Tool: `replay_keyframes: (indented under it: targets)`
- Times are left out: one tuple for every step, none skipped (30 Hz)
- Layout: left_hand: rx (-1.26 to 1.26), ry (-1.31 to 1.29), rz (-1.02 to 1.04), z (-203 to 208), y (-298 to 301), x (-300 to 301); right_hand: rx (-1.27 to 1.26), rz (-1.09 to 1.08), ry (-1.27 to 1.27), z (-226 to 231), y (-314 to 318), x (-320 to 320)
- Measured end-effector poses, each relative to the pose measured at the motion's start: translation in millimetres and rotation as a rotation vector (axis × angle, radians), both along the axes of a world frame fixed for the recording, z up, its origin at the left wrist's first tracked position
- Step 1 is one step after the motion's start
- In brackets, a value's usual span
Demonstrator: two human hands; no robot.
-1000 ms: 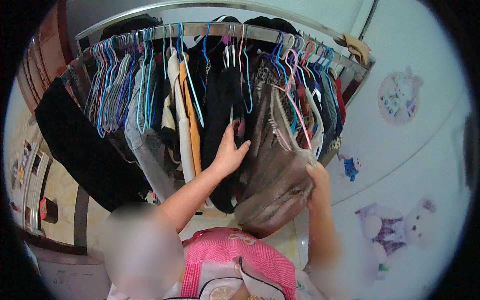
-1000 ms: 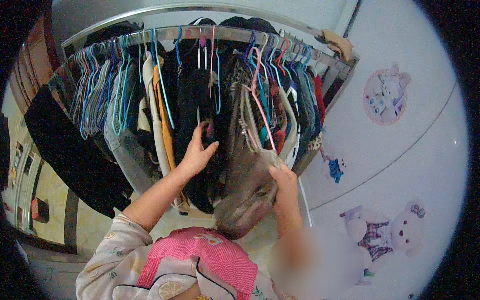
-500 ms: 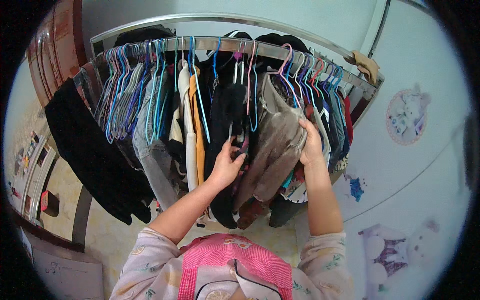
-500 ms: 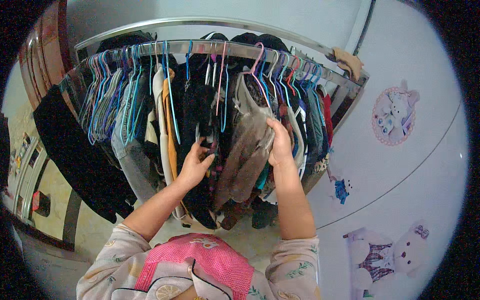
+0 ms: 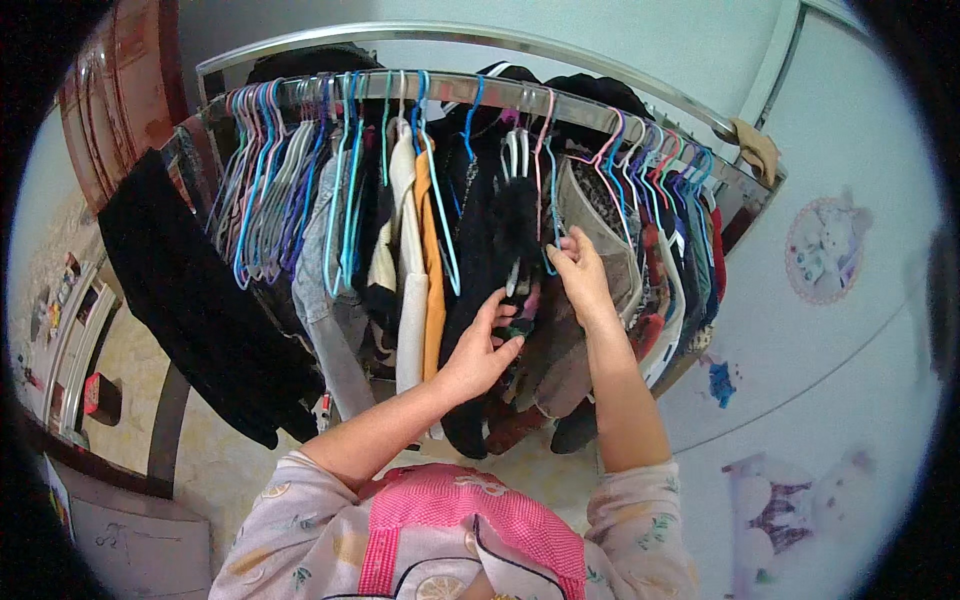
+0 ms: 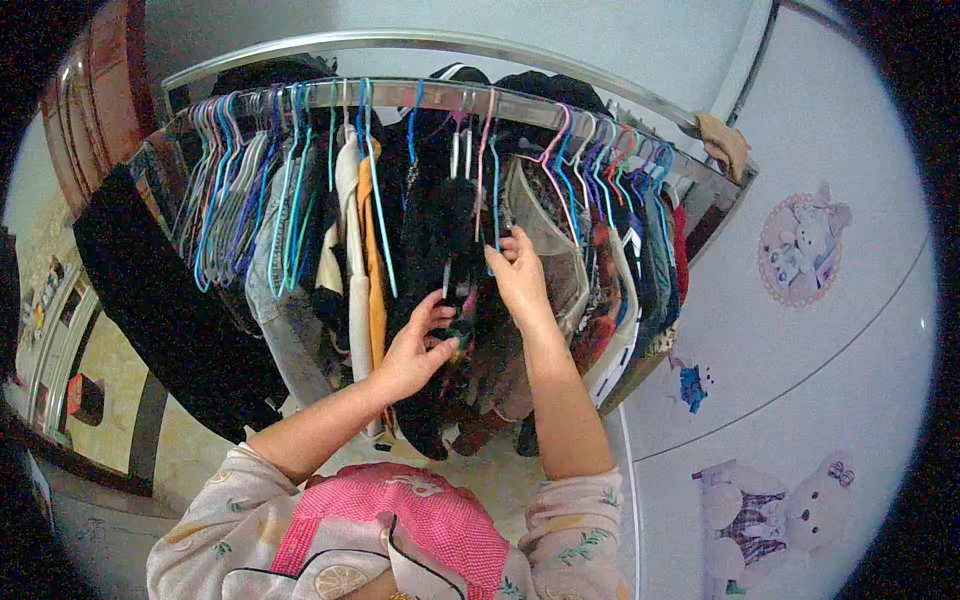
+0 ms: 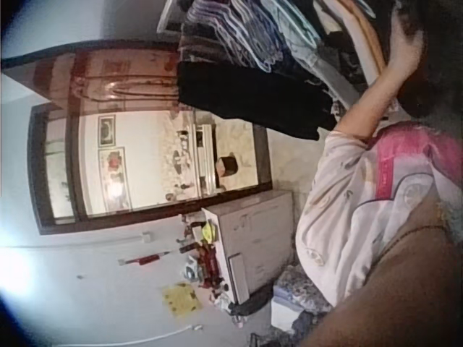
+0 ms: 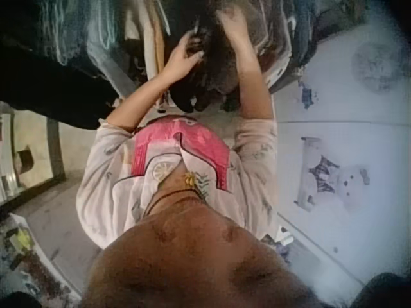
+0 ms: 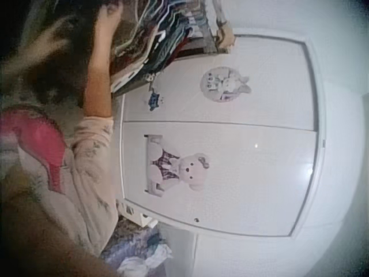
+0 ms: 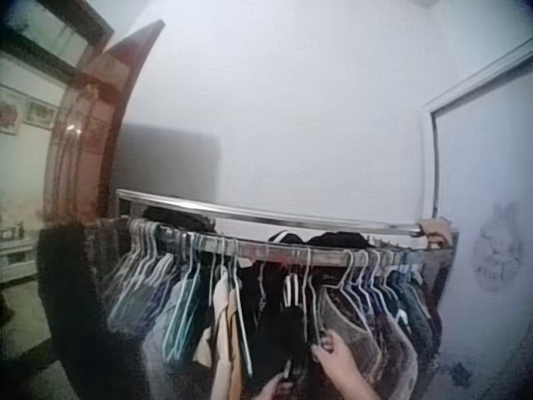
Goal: The person repeatedly takes garments from a clothing rack, removes them from hangers, and then re-hangs them. The person handles several different tops and dresses, placing them back on the rack after briefly holding them.
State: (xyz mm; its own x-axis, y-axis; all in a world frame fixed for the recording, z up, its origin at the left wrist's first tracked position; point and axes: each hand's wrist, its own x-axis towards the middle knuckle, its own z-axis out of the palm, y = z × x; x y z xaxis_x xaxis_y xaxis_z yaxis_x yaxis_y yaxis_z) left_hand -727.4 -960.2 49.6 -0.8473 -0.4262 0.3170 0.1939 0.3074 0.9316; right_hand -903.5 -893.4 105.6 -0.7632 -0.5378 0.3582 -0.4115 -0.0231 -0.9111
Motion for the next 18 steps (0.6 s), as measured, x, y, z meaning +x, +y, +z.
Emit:
replay_keyframes:
  targets:
    - [-0.027,0.004,-0.003,2,-1,6,-0.036,0.05,-0.071,0,-4,-1]
    - [-0.053,0.008,-0.005,3,-1,12,-0.071,0.101,-0.143,-3,-7,-6]
    - [-0.08,0.015,-0.001,4,-3,16,-0.104,0.158,-0.211,-6,-12,-13]
    - [-0.111,0.008,0.009,2,-6,21,-0.161,0.166,-0.243,-11,-17,-17]
    - [-0.118,0.021,0.005,4,-9,25,-0.21,0.247,-0.284,-14,-18,-24]
    - [-0.109,0.034,0.013,6,-12,31,-0.257,0.274,-0.311,-4,-20,-12]
    - [-0.101,0.049,0.011,9,-12,35,-0.307,0.291,-0.336,7,-17,-1]
    - [-0.127,0.057,0.027,15,-11,38,-0.379,0.286,-0.353,9,-20,-5]
    - [-0.16,0.064,0.045,19,-13,41,-0.416,0.296,-0.399,18,-19,0]
    - [-0.184,0.09,0.06,20,-16,43,-0.454,0.26,-0.372,22,-20,2]
    - [-0.172,0.098,0.061,19,-18,44,-0.492,0.222,-0.344,25,-21,4]
    - [-0.164,0.109,0.057,20,-19,45,-0.494,0.186,-0.361,34,-20,7]
    - [-0.157,0.118,0.058,20,-21,45,-0.492,0.17,-0.374,41,-21,10]
    - [-0.142,0.133,0.063,20,-23,46,-0.482,0.202,-0.423,51,-19,15]
    - [-0.143,0.133,0.063,21,-23,45,-0.47,0.226,-0.47,59,-16,19]
    - [-0.144,0.132,0.063,21,-23,45,-0.423,0.203,-0.434,60,-18,19]
    - [-0.145,0.131,0.063,21,-24,44,-0.376,0.18,-0.398,60,-21,21]
    - [-0.146,0.135,0.068,19,-24,43,-0.328,0.156,-0.363,59,-23,21]
